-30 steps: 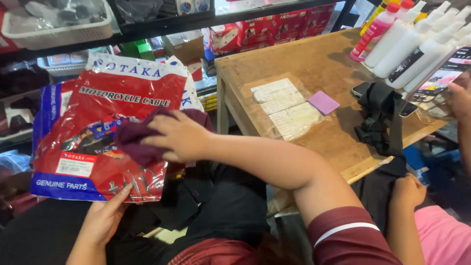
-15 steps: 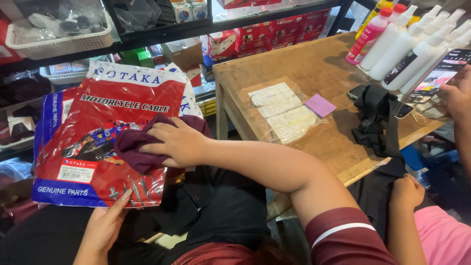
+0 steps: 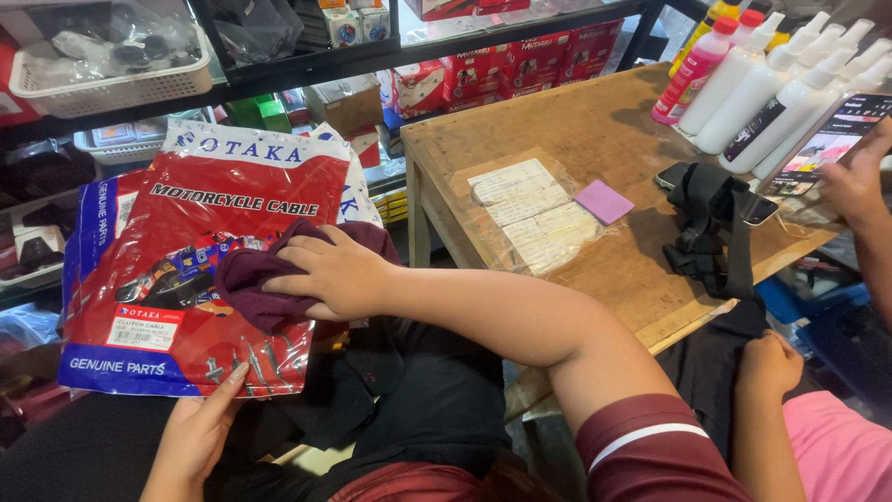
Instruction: Wiping down motorcycle cable packaging with a cloth to remove dust.
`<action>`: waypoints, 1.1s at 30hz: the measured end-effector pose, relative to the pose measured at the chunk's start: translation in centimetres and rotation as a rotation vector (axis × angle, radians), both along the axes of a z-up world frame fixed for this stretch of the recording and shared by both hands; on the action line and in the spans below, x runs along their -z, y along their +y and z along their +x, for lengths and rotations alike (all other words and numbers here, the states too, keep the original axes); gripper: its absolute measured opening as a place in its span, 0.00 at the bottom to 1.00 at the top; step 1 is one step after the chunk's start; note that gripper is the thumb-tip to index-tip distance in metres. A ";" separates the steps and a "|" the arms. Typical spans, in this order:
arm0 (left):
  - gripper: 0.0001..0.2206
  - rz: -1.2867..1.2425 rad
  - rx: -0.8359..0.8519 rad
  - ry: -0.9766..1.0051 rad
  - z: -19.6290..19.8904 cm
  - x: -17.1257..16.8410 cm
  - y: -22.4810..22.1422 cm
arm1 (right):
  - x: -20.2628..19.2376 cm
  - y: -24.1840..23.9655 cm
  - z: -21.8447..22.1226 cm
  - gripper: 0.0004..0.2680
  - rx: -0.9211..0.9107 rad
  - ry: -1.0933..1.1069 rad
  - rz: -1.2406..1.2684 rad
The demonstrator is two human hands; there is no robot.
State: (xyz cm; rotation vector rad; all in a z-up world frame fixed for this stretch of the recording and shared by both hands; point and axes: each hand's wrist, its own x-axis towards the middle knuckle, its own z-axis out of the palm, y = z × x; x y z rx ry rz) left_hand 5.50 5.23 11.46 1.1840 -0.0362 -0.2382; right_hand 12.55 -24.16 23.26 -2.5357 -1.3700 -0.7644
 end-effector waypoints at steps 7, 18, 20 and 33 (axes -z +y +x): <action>0.21 0.018 -0.019 -0.035 -0.4 -1.4 -0.7 | -0.1 0.0 -0.1 0.23 0.003 0.011 -0.014; 0.19 0.027 -0.037 0.020 -0.2 -0.6 -0.4 | -0.1 0.0 0.0 0.23 0.004 0.010 -0.003; 0.19 0.021 -0.031 -0.001 -0.3 -1.1 -0.7 | -0.1 0.0 0.0 0.22 0.004 0.006 -0.005; 0.20 0.006 -0.018 0.001 -0.1 -0.6 -0.5 | -0.4 -0.1 0.4 0.22 0.006 0.015 -0.007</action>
